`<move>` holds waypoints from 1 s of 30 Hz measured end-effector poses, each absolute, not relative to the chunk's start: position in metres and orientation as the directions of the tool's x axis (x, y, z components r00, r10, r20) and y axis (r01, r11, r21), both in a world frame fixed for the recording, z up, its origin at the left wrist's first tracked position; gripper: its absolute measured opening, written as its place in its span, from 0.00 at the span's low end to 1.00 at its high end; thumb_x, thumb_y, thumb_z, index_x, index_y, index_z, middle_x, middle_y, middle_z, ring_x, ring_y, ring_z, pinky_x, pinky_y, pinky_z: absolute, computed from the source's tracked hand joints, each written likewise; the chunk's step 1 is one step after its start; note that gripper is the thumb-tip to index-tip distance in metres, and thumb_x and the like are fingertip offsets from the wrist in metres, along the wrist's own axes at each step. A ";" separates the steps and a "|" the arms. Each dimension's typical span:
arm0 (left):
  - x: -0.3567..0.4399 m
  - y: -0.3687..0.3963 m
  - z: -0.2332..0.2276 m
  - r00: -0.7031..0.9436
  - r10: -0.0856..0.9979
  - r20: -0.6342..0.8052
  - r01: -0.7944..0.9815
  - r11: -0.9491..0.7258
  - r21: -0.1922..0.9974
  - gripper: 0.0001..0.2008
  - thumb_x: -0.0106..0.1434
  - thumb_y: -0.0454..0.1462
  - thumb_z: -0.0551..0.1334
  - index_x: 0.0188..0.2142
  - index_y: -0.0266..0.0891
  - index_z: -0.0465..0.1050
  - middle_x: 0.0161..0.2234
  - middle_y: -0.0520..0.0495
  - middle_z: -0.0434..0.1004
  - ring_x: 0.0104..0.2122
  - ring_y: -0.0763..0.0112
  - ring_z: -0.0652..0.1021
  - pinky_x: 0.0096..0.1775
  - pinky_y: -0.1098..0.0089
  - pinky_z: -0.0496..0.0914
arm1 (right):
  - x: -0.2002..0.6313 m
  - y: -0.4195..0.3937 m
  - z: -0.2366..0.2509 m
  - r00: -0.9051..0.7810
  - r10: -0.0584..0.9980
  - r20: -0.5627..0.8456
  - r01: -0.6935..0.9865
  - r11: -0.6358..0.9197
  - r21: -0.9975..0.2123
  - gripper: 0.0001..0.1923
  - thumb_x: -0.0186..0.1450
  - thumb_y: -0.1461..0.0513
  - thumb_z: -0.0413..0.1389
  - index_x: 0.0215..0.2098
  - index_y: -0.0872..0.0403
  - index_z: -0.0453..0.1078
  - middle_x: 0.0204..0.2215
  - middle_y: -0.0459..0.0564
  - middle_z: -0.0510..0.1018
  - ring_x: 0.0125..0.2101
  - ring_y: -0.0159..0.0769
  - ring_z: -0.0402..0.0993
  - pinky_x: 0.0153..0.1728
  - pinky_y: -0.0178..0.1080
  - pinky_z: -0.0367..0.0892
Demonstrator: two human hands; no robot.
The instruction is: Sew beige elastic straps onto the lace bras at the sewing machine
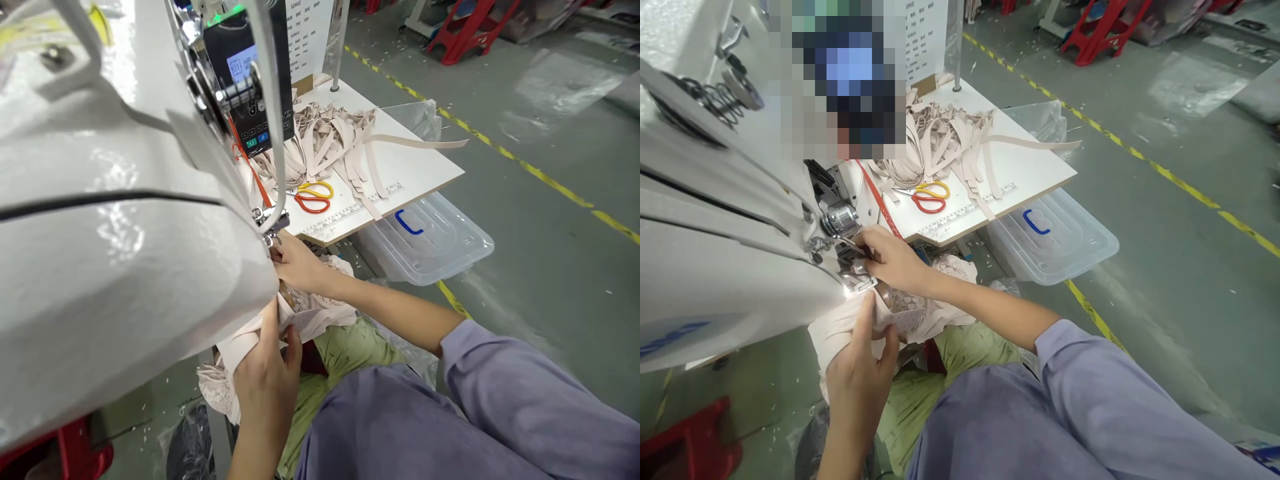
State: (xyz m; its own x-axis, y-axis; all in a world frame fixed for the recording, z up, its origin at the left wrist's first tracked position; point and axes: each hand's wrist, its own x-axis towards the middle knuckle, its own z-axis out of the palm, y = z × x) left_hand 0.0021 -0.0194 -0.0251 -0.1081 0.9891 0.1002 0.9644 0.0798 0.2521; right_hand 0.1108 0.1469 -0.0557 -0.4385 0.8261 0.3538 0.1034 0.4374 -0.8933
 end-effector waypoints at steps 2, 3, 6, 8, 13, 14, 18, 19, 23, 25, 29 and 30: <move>0.002 -0.021 -0.024 -0.116 0.989 0.096 0.968 0.091 0.235 0.29 0.68 0.41 0.59 0.67 0.42 0.57 0.33 0.49 0.84 0.20 0.70 0.76 0.22 0.72 0.61 | 0.111 0.147 -0.056 -0.436 0.826 0.356 0.076 0.428 -0.900 0.10 0.62 0.66 0.55 0.43 0.54 0.69 0.41 0.49 0.71 0.37 0.34 0.68 0.39 0.36 0.65; 0.001 -0.021 -0.024 -0.124 0.988 0.093 0.968 0.100 0.230 0.29 0.68 0.41 0.59 0.67 0.42 0.57 0.32 0.49 0.84 0.20 0.70 0.76 0.22 0.72 0.61 | 0.111 0.146 -0.057 -0.431 0.824 0.368 0.064 0.435 -0.898 0.10 0.62 0.66 0.56 0.43 0.54 0.70 0.41 0.49 0.71 0.37 0.34 0.68 0.39 0.36 0.65; 0.001 -0.022 -0.024 -0.132 0.989 0.073 0.968 0.113 0.225 0.31 0.68 0.42 0.59 0.68 0.42 0.55 0.31 0.50 0.84 0.19 0.70 0.76 0.21 0.73 0.60 | 0.111 0.144 -0.058 -0.417 0.817 0.398 0.048 0.458 -0.888 0.11 0.63 0.66 0.56 0.44 0.54 0.70 0.43 0.49 0.72 0.40 0.34 0.68 0.41 0.37 0.64; 0.002 -0.022 -0.025 -0.121 0.990 0.072 0.968 0.101 0.232 0.32 0.68 0.42 0.59 0.69 0.42 0.53 0.32 0.49 0.84 0.18 0.71 0.75 0.20 0.73 0.59 | 0.113 0.142 -0.060 -0.397 0.838 0.374 0.024 0.417 -0.909 0.13 0.63 0.66 0.57 0.46 0.53 0.68 0.43 0.48 0.71 0.35 0.31 0.68 0.39 0.36 0.65; 0.004 -0.023 -0.026 -0.085 0.993 0.083 0.962 0.060 0.266 0.31 0.69 0.42 0.58 0.69 0.41 0.53 0.32 0.47 0.84 0.17 0.71 0.75 0.20 0.74 0.58 | 0.124 0.129 -0.066 -0.311 0.914 0.262 -0.035 0.264 -0.964 0.16 0.66 0.60 0.58 0.51 0.51 0.65 0.45 0.47 0.72 0.25 0.24 0.63 0.34 0.35 0.66; 0.003 -0.024 -0.027 -0.088 0.991 0.097 0.965 0.061 0.255 0.31 0.69 0.42 0.58 0.68 0.41 0.54 0.30 0.48 0.83 0.17 0.70 0.75 0.20 0.73 0.58 | 0.127 0.126 -0.068 -0.306 0.919 0.247 -0.042 0.246 -0.968 0.16 0.66 0.58 0.58 0.51 0.51 0.65 0.45 0.47 0.72 0.26 0.25 0.64 0.33 0.35 0.66; -0.003 -0.029 -0.032 -0.088 0.986 0.143 0.979 0.059 0.194 0.30 0.68 0.44 0.59 0.66 0.40 0.58 0.24 0.50 0.80 0.18 0.67 0.76 0.20 0.73 0.57 | 0.137 0.109 -0.072 -0.348 0.921 0.177 -0.059 0.167 -0.984 0.14 0.67 0.57 0.57 0.50 0.52 0.65 0.44 0.48 0.73 0.29 0.27 0.66 0.32 0.34 0.65; -0.004 -0.030 -0.033 -0.092 0.982 0.163 0.978 0.059 0.200 0.32 0.67 0.45 0.60 0.67 0.39 0.57 0.26 0.48 0.81 0.20 0.65 0.77 0.21 0.72 0.60 | 0.139 0.105 -0.072 -0.356 0.921 0.158 -0.057 0.147 -0.988 0.14 0.68 0.57 0.57 0.49 0.52 0.66 0.42 0.48 0.73 0.30 0.28 0.67 0.33 0.34 0.66; -0.004 -0.032 -0.037 -0.182 0.962 0.204 0.963 0.133 0.232 0.44 0.65 0.51 0.60 0.70 0.32 0.43 0.44 0.30 0.81 0.34 0.51 0.83 0.29 0.64 0.72 | 0.150 0.091 -0.070 -0.389 0.917 0.089 -0.052 0.074 -0.996 0.15 0.68 0.53 0.56 0.47 0.53 0.66 0.40 0.49 0.74 0.34 0.31 0.69 0.36 0.35 0.67; -0.001 -0.035 -0.041 -0.201 0.963 0.179 0.957 0.154 0.245 0.47 0.65 0.52 0.61 0.71 0.31 0.39 0.51 0.25 0.77 0.40 0.47 0.83 0.33 0.60 0.75 | 0.156 0.084 -0.067 -0.416 0.907 0.062 -0.039 0.050 -0.998 0.17 0.68 0.50 0.57 0.47 0.53 0.66 0.41 0.49 0.74 0.37 0.32 0.70 0.38 0.36 0.67; 0.022 -0.052 -0.052 -0.118 0.971 0.208 0.943 0.044 0.330 0.49 0.64 0.48 0.63 0.71 0.30 0.36 0.60 0.21 0.68 0.55 0.41 0.76 0.46 0.53 0.76 | 0.169 0.064 -0.061 -0.499 0.865 0.056 0.025 0.079 -0.997 0.20 0.64 0.49 0.61 0.45 0.54 0.68 0.41 0.50 0.75 0.41 0.36 0.71 0.40 0.37 0.66; 0.030 -0.060 -0.053 -0.059 0.974 0.217 0.936 -0.022 0.351 0.49 0.64 0.47 0.64 0.71 0.29 0.35 0.62 0.20 0.65 0.58 0.40 0.73 0.48 0.51 0.75 | 0.173 0.059 -0.060 -0.519 0.853 0.052 0.030 0.079 -0.996 0.19 0.64 0.49 0.60 0.44 0.54 0.69 0.40 0.50 0.75 0.41 0.36 0.71 0.39 0.37 0.66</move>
